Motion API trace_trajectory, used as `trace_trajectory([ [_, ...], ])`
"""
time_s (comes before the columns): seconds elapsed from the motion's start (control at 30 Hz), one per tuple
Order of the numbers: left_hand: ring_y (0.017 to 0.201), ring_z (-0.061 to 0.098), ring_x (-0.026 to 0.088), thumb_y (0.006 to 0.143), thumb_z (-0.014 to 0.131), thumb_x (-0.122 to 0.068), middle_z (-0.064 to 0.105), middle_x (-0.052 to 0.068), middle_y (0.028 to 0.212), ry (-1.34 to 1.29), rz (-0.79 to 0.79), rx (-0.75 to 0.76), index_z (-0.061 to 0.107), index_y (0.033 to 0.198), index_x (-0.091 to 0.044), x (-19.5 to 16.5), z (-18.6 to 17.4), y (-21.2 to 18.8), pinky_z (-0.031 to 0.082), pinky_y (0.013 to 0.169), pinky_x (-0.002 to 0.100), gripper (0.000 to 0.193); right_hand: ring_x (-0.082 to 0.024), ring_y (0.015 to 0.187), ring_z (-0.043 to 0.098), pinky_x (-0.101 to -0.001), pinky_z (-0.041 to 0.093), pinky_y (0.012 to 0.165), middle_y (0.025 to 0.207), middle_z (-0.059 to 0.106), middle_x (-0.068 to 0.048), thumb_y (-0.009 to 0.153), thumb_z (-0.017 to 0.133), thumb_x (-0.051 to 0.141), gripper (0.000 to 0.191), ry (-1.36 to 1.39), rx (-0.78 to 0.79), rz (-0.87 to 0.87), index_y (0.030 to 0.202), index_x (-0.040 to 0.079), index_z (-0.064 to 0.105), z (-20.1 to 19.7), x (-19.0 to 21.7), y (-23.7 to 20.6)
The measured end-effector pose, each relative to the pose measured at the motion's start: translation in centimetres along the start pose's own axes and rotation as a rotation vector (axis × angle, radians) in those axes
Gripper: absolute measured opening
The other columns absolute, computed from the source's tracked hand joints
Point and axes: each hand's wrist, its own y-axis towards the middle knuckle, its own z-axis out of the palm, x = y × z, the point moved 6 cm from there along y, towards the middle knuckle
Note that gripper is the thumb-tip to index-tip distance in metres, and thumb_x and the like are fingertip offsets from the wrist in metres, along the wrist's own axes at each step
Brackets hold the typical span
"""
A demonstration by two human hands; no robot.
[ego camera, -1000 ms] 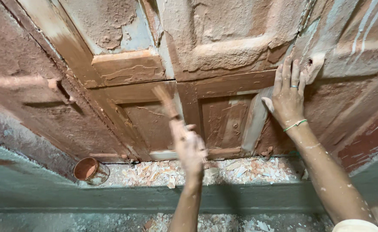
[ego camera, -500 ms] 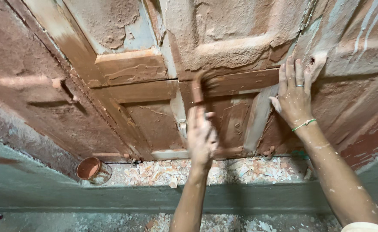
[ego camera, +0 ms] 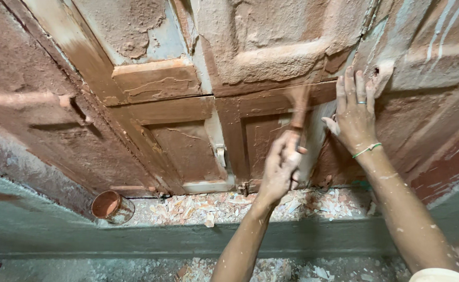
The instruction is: The person paints wooden door and cabinet panels with a reddish-brown coating using a wide paintbrush, steadying the surface with the other hand. They dip the brush into a small paint cup on the floor ledge and work across multiple recessed panels, covering bare and peeling areas.
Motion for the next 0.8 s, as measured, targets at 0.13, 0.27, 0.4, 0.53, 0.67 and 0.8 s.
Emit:
trace_trajectory([
  [0.13,0.055,0.053,0.003,0.101,0.052,-0.01,0.066,0.006,0.116,0.012,-0.082,0.124,0.036,0.154,-0.014,0.7,0.4,-0.9,0.046,0.041,0.018,0.055,-0.036,0.162,0.011,-0.0485,0.012,0.131,0.175,0.016,-0.02,0.08,0.083,0.043,0.111,-0.395,-0.035,-0.035,0.166,0.0,0.027,-0.5,0.0,-0.2],
  [0.27,0.058,0.054,0.005,0.105,0.052,-0.009,0.065,0.015,0.111,-0.261,0.148,-0.244,0.039,0.157,-0.005,-2.0,-5.1,-1.2,0.045,0.041,0.019,0.053,-0.039,0.161,0.011,-0.0545,0.014,0.131,0.174,0.015,-0.023,0.074,0.086,0.04,0.115,0.04,0.007,-0.006,0.163,-0.006,0.028,-0.5,0.0,-0.2],
  [0.4,0.054,0.049,0.003,0.104,0.048,-0.014,0.06,0.014,0.119,-0.269,0.459,-0.476,0.03,0.155,-0.008,-4.6,-9.0,-4.6,0.043,0.036,0.016,0.054,-0.041,0.16,0.01,-0.0558,0.014,0.129,0.173,0.013,-0.024,0.073,0.087,0.041,0.118,0.045,-0.016,0.007,0.162,-0.008,0.028,-0.6,0.4,0.0],
  [0.53,0.055,0.051,0.004,0.105,0.046,-0.018,0.057,0.009,0.112,-0.202,0.5,-0.677,0.023,0.157,-0.011,-4.7,-9.7,-5.5,0.045,0.036,0.018,0.057,-0.041,0.16,0.009,-0.0565,0.013,0.129,0.173,0.012,-0.025,0.073,0.087,0.043,0.118,0.051,0.001,0.039,0.161,-0.009,0.028,-0.2,0.6,0.1],
  [0.67,0.05,0.054,0.005,0.098,0.052,-0.015,0.067,0.007,0.101,-0.12,0.163,-0.506,0.03,0.156,-0.013,-2.3,-6.7,-2.3,0.046,0.034,0.019,0.062,-0.041,0.16,0.008,-0.0558,0.013,0.129,0.173,0.012,-0.024,0.073,0.086,0.042,0.118,0.061,0.009,0.056,0.162,-0.008,0.028,-0.1,0.5,0.0],
  [0.8,0.051,0.054,0.004,0.101,0.051,-0.021,0.066,0.007,0.103,-0.003,-0.017,-0.141,0.032,0.156,-0.018,0.0,-1.9,-1.1,0.045,0.035,0.02,0.059,-0.04,0.161,0.01,-0.0544,0.015,0.13,0.174,0.013,-0.024,0.073,0.086,0.041,0.118,0.063,-0.01,0.037,0.163,-0.008,0.027,-0.4,0.5,-0.2],
])
